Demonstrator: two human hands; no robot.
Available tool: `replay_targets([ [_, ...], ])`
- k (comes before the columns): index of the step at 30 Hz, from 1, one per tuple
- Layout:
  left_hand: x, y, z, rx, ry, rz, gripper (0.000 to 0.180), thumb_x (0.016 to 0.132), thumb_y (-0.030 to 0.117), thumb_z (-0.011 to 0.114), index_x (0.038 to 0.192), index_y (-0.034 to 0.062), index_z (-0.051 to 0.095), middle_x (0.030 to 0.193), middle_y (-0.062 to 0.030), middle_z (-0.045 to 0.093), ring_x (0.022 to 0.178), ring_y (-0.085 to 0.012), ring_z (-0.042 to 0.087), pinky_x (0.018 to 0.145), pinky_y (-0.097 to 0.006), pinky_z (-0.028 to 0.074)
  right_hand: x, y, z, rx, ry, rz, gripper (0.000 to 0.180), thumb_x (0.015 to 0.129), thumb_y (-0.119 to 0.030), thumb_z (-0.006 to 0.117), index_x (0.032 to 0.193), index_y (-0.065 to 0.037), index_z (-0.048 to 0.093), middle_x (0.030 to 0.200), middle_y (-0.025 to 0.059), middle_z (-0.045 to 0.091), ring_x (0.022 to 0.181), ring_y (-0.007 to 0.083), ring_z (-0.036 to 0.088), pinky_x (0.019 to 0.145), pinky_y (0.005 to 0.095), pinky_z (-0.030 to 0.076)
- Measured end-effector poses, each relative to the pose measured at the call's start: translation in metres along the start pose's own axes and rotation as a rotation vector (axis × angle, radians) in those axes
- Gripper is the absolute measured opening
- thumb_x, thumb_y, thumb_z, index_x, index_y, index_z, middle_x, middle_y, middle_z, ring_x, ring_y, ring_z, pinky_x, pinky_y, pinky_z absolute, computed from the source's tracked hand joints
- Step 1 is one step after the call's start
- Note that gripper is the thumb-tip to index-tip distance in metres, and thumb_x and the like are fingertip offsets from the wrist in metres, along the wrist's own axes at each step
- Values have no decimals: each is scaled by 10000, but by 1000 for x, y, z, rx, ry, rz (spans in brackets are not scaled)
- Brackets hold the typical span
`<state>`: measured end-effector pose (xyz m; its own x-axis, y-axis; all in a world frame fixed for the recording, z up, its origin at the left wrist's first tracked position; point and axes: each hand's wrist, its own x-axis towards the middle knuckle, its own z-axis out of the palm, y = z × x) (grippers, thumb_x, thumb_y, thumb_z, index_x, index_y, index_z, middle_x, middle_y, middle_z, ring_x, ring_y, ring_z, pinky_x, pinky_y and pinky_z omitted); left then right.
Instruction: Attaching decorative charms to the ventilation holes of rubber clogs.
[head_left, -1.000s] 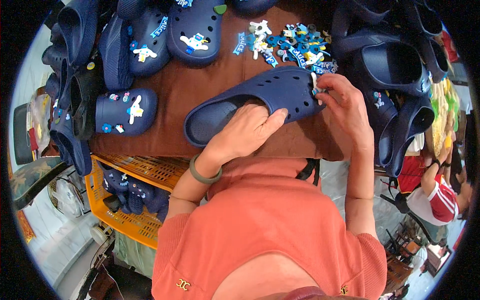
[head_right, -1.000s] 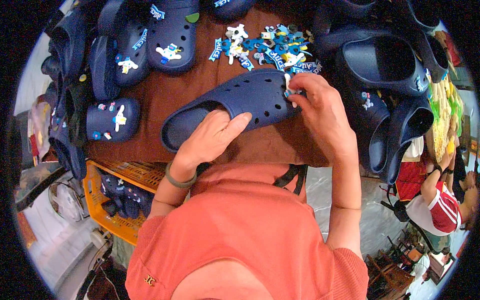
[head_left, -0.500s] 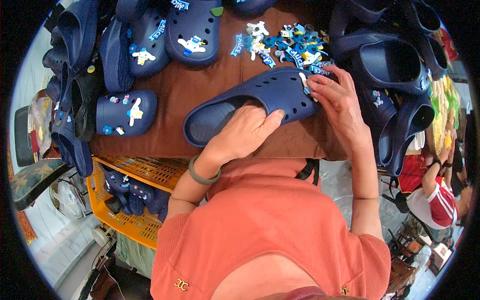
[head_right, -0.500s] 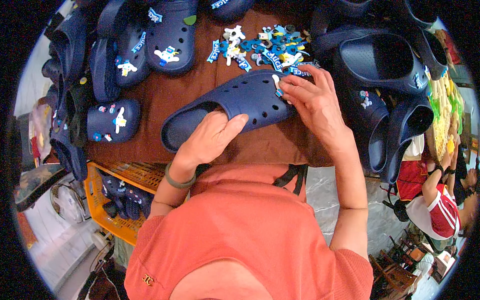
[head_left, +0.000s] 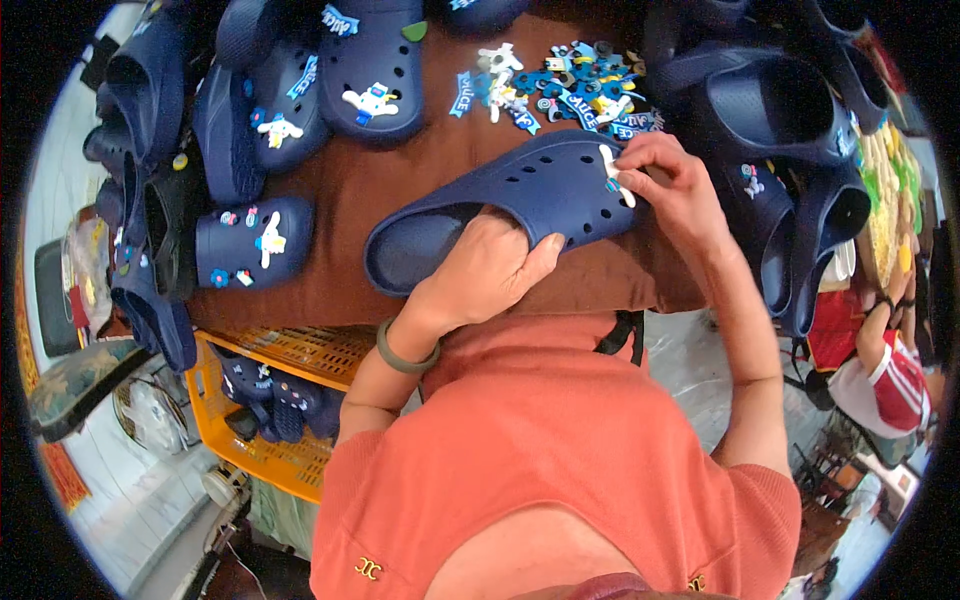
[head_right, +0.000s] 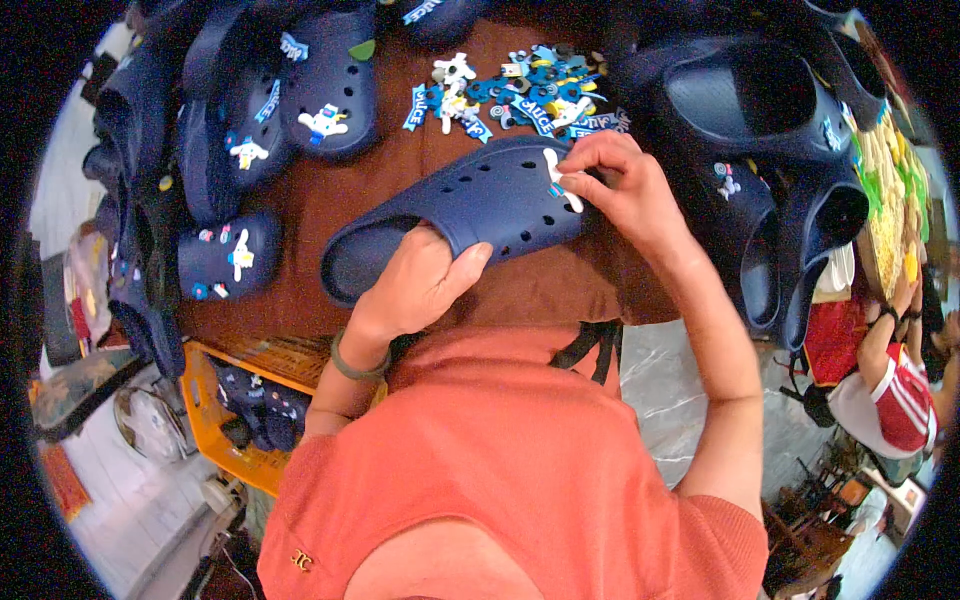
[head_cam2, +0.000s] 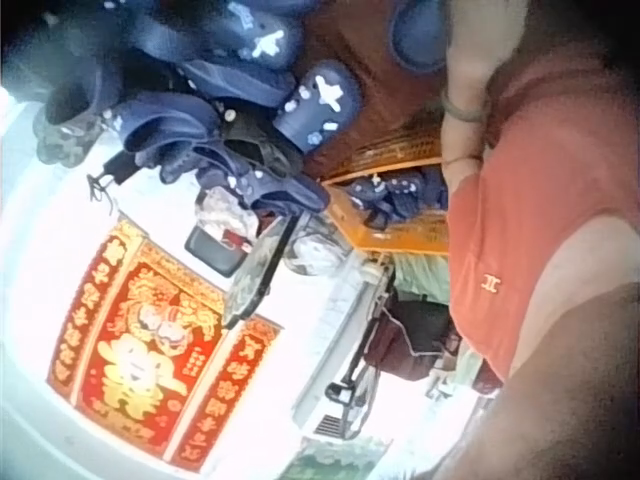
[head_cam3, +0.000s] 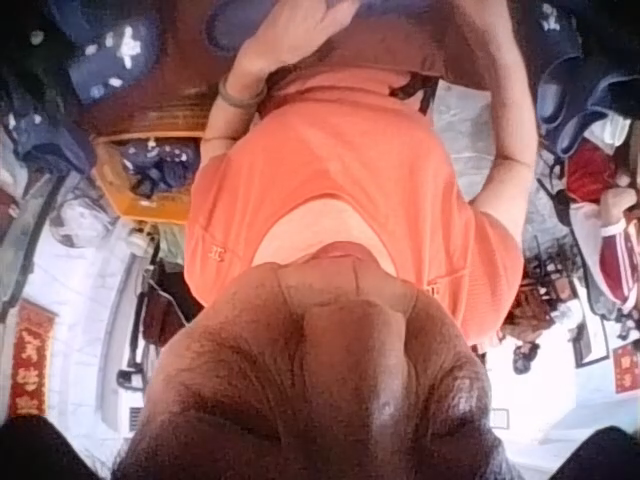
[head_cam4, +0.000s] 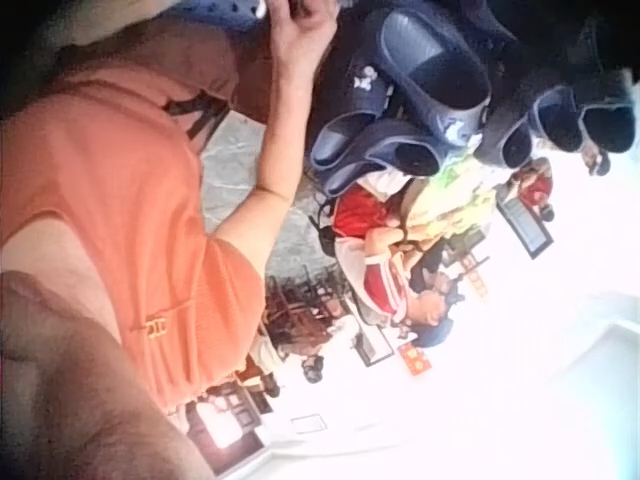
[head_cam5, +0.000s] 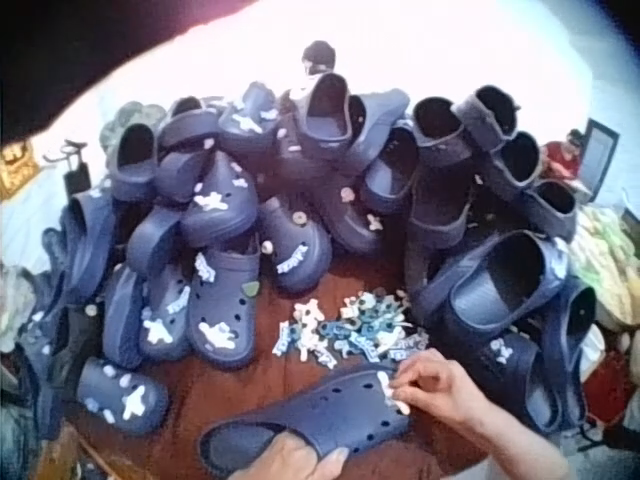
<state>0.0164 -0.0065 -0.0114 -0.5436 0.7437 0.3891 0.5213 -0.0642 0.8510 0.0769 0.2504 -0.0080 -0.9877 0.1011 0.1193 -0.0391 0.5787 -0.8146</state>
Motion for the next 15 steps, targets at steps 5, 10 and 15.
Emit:
replay_targets([
  [5, -1, 5, -1, 93, -67, 155, 248, 836, 96, 589, 1027, -62, 597, 961, -258, 609, 887, -417, 578, 838, -454, 455, 6, -18, -24, 362, -315, 371, 621, 808, -194, 749, 1317, 23, 467, 1205, 121, 590, 1123, 175, 534, 989, 319, 415],
  [10, -4, 7, 0, 157, -99, 176, 181, 790, 79, 625, 923, -45, 616, 889, -217, 623, 820, -399, 595, 800, -443, 473, 2, -20, -21, 279, -388, 343, 702, 848, -197, 708, 1398, 50, 347, 1272, 160, 554, 1184, 195, 504, 1028, 311, 385],
  [15, -4, 10, 1, 175, -89, 175, 191, 783, 76, 633, 929, -46, 613, 889, -217, 620, 817, -401, 591, 796, -450, 471, -2, -37, -11, 220, -293, 400, 723, 846, -130, 683, 1434, 34, 295, 1358, 167, 478, 1244, 203, 449, 1077, 319, 326],
])
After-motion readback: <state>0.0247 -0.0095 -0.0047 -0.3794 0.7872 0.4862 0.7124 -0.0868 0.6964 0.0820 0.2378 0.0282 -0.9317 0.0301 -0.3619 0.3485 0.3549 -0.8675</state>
